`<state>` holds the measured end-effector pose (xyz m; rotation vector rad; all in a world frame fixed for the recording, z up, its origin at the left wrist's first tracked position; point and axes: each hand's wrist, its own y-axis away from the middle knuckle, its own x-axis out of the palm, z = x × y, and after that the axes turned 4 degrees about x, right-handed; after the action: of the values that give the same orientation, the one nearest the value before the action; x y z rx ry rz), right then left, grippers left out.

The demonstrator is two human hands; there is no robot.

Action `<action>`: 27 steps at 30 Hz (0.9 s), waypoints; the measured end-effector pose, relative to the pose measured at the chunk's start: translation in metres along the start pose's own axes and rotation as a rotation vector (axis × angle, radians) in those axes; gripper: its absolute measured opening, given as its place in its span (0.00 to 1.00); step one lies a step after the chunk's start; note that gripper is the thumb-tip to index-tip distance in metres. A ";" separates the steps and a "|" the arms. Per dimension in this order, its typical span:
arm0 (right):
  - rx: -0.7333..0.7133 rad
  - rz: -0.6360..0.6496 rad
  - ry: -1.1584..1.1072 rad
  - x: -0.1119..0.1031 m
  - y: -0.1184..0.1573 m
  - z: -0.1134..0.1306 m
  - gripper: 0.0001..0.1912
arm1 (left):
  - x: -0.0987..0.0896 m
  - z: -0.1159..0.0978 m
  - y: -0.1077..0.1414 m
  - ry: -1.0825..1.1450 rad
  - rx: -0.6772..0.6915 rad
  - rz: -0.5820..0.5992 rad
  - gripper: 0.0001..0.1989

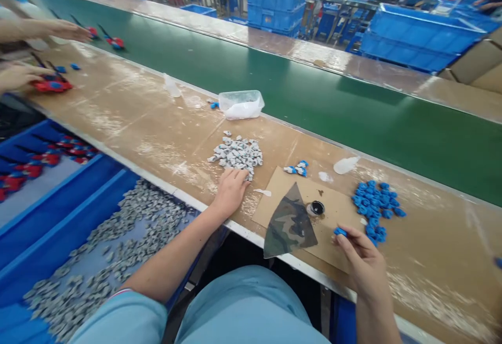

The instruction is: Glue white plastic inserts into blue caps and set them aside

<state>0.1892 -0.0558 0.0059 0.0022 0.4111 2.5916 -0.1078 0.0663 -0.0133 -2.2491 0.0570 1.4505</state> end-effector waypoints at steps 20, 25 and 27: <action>-0.929 0.092 0.800 0.020 -0.024 0.030 0.10 | 0.018 -0.109 0.021 1.555 -0.658 0.268 0.17; -1.009 0.118 0.837 0.021 -0.029 0.028 0.11 | 0.020 -0.113 0.022 1.609 -0.703 0.290 0.18; -1.005 0.121 0.832 0.021 -0.030 0.028 0.11 | 0.021 -0.114 0.022 1.617 -0.705 0.293 0.18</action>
<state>0.1877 -0.0131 0.0226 -1.4253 -0.6749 2.5041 -0.0070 0.0057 -0.0010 -3.4145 0.4216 -0.7550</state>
